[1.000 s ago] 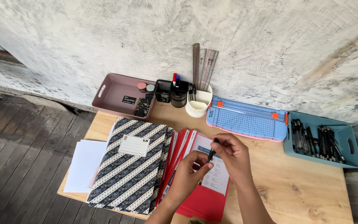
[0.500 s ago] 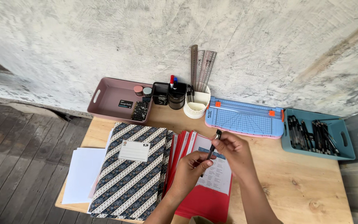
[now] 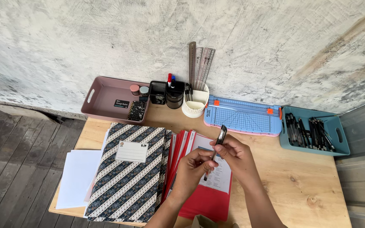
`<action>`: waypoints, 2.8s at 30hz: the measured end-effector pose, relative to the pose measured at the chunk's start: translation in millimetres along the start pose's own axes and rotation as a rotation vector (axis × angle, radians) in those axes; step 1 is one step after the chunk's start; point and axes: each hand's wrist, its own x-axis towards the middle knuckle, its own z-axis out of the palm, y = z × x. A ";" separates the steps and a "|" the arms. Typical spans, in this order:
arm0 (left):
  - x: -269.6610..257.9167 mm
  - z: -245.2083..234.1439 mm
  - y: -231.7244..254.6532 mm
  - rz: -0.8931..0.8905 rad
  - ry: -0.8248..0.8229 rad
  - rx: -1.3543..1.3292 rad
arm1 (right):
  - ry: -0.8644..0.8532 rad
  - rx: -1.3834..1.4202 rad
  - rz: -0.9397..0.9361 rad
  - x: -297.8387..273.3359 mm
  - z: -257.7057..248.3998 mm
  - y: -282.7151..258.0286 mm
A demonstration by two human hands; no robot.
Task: The person organizes stationery items on a wooden desk, handling several pens, a ruler, and a paper trimmer while placing them into containers.
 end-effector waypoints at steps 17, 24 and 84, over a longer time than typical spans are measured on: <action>23.5 5.3 35.4 0.129 0.041 -0.035 | -0.031 -0.153 -0.040 -31.1 8.4 14.4; 25.7 -8.3 35.5 0.153 0.095 -0.133 | -0.074 -0.011 0.141 -50.7 -0.9 49.8; 0.4 30.9 -13.1 0.145 0.211 -0.384 | 0.176 0.076 0.005 -8.9 -17.0 -3.6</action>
